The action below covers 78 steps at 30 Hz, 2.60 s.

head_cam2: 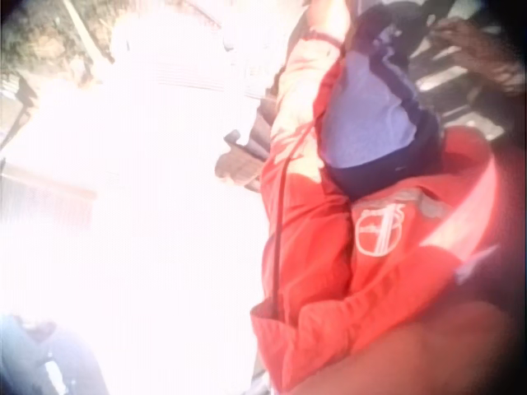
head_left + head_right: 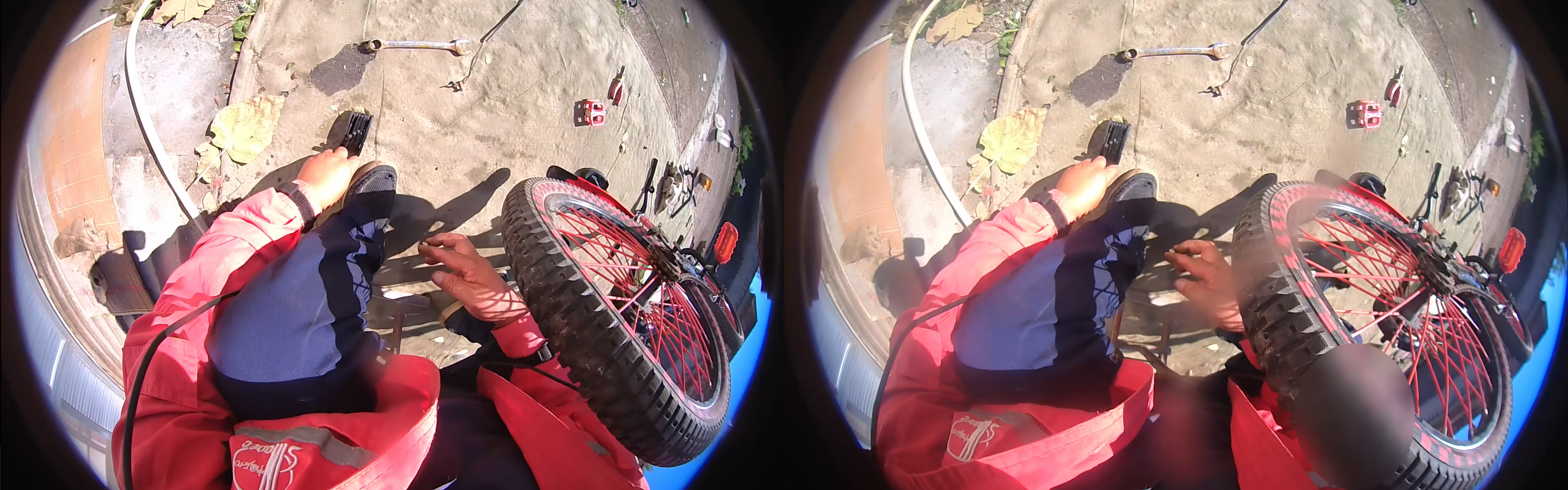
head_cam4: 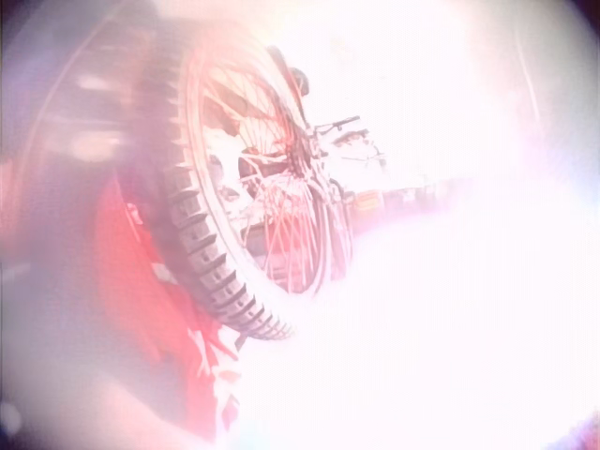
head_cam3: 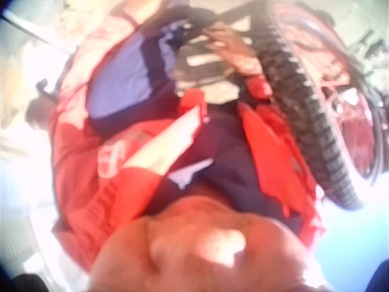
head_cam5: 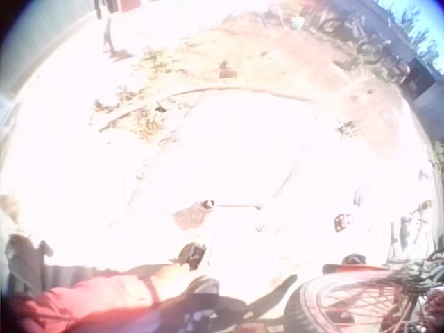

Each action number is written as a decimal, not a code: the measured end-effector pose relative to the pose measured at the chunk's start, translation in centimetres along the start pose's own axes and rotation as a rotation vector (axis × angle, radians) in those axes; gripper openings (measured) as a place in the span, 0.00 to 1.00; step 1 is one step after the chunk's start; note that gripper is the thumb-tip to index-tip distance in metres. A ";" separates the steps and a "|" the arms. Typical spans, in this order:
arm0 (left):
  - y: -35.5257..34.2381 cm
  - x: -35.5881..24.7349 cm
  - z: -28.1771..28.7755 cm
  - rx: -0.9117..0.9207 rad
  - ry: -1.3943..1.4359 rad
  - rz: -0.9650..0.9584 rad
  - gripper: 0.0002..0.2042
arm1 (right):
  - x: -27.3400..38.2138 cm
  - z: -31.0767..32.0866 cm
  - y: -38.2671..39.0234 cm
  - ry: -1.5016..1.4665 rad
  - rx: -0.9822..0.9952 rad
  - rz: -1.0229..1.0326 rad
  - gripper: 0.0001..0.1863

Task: The person is repairing a bicycle wheel by adjusting the spokes and securing the tire. They use their hands to manipulate the spokes and ensure the wheel is properly aligned.

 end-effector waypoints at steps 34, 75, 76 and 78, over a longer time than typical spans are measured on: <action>14.3 -6.4 22.5 -0.732 1.066 0.198 0.08 | 2.1 -4.7 15.3 -0.130 -0.016 0.356 0.31; -1.9 -49.3 14.0 0.478 1.958 -0.161 0.11 | -6.8 8.6 32.9 -0.418 -0.573 0.899 0.21; -1.9 -49.2 14.0 0.451 1.955 -0.158 0.11 | -6.8 8.6 33.0 -0.395 -0.587 0.886 0.20; -1.9 -48.9 14.0 0.397 1.943 -0.145 0.12 | -6.7 8.6 33.1 -0.365 -0.606 0.885 0.20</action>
Point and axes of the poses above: each hand's wrist, its own y-axis away from the middle knuckle, its own z-axis out of the back of the hand, x = y × z, the point moved 5 cm from there along -y, towards the middle knuckle, and after that the axes turned 12 degrees about -z, right-handed, at the moved point
